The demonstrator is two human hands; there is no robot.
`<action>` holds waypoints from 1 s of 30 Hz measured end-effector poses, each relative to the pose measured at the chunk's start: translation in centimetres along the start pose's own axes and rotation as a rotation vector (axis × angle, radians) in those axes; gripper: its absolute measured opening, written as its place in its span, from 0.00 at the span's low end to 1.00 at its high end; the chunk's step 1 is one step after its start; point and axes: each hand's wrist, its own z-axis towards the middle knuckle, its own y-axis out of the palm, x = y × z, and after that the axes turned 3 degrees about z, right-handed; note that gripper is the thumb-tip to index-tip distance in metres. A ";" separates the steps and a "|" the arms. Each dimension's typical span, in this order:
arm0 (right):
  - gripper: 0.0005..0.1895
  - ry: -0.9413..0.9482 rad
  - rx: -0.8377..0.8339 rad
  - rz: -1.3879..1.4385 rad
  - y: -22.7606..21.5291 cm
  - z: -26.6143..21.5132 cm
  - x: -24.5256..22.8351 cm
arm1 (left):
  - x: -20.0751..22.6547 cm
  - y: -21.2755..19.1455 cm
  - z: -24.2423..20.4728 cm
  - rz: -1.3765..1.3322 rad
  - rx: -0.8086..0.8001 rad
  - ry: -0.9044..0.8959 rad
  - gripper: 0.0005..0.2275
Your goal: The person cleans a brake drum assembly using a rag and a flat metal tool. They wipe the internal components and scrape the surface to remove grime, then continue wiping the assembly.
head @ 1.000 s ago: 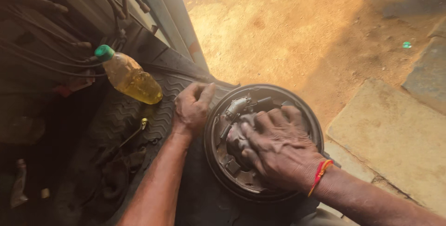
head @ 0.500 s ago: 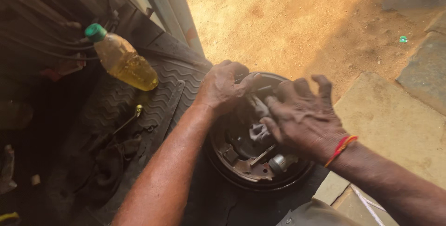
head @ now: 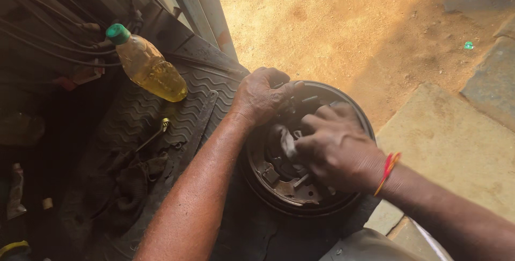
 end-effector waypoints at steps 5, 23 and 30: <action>0.05 -0.028 0.077 0.155 1.6 0.7 0.0 | -1.2 0.4 -0.2 -0.035 0.005 -0.013 0.26; 0.13 -0.426 0.016 0.224 1.7 -2.0 0.7 | -1.3 0.8 0.5 -0.017 0.016 0.022 0.25; 0.43 -0.236 -0.067 0.270 2.1 -0.6 -0.8 | -0.9 0.1 0.3 -0.002 0.018 0.018 0.25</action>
